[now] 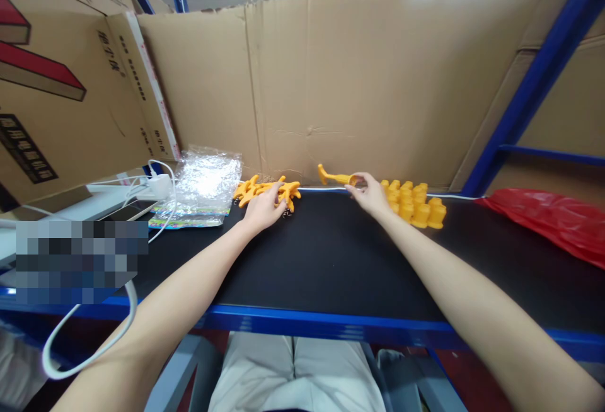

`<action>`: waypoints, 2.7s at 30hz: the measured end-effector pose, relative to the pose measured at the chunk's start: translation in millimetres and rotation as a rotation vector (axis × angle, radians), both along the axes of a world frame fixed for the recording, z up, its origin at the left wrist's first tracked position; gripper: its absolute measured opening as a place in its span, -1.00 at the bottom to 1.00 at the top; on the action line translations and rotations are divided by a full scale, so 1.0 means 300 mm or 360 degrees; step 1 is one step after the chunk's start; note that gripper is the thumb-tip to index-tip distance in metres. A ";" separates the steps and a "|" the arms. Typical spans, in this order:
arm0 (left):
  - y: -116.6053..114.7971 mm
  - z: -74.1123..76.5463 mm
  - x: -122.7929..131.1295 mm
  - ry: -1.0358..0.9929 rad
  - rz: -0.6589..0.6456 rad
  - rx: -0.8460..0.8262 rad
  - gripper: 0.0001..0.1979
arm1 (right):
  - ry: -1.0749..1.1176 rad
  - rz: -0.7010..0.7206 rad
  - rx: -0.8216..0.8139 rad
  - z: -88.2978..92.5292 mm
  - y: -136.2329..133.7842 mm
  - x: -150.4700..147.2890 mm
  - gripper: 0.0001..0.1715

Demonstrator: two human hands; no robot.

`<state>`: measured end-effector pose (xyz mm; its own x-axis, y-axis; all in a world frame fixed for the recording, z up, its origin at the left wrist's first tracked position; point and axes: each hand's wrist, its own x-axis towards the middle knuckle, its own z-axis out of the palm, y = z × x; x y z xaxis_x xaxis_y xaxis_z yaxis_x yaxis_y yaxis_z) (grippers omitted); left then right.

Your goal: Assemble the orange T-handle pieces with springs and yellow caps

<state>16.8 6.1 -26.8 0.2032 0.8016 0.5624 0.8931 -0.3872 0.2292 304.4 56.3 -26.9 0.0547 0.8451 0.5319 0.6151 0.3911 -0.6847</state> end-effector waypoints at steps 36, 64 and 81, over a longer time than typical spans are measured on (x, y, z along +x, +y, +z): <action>0.015 -0.017 -0.002 0.0040 -0.0051 -0.0023 -0.72 | -0.1688 -0.0527 -0.0242 0.000 -0.045 0.014 -0.76; 0.038 -0.032 -0.025 0.0339 0.0081 -0.0107 -0.61 | -0.1549 -0.0859 -0.0594 0.166 -0.114 0.008 -0.77; 0.051 -0.017 -0.072 0.0299 0.0475 -0.0107 -0.54 | -0.1283 0.0005 -0.0583 0.115 -0.143 -0.115 -0.64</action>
